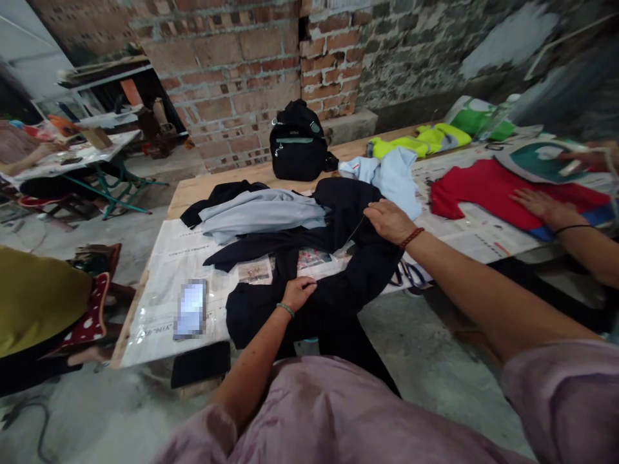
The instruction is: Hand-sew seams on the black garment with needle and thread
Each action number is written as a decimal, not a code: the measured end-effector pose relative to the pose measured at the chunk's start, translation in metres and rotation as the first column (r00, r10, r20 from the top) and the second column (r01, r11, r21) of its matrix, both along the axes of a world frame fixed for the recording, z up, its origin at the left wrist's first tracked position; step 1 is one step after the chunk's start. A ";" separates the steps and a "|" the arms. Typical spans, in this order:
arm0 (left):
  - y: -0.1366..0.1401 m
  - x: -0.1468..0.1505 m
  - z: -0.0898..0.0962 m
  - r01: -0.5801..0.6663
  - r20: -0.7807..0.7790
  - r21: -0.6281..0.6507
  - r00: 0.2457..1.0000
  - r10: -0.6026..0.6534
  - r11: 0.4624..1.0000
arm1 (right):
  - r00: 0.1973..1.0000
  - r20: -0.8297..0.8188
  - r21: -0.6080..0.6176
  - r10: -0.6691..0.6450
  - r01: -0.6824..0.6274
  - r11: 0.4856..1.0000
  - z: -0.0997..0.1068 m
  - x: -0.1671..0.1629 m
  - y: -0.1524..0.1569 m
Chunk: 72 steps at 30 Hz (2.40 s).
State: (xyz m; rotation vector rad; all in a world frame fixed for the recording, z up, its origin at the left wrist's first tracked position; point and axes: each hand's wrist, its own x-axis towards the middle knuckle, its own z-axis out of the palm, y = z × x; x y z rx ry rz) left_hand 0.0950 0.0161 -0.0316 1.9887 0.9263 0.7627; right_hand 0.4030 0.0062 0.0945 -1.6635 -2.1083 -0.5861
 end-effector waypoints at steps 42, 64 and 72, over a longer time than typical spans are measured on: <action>-0.012 -0.005 0.001 -0.030 0.053 0.089 0.998 0.025 0.996 | 0.850 -0.471 -0.467 0.236 -0.468 0.750 -0.096 -0.124 -0.042; -0.007 -0.008 -0.001 0.029 0.005 0.043 1.000 -0.029 0.999 | 0.828 -0.485 -0.461 0.281 -0.515 0.723 -0.096 -0.124 -0.035; -0.008 -0.008 -0.001 0.032 0.004 0.075 0.999 -0.033 0.997 | 0.797 -0.546 -0.467 0.258 -0.544 0.697 -0.096 -0.130 -0.027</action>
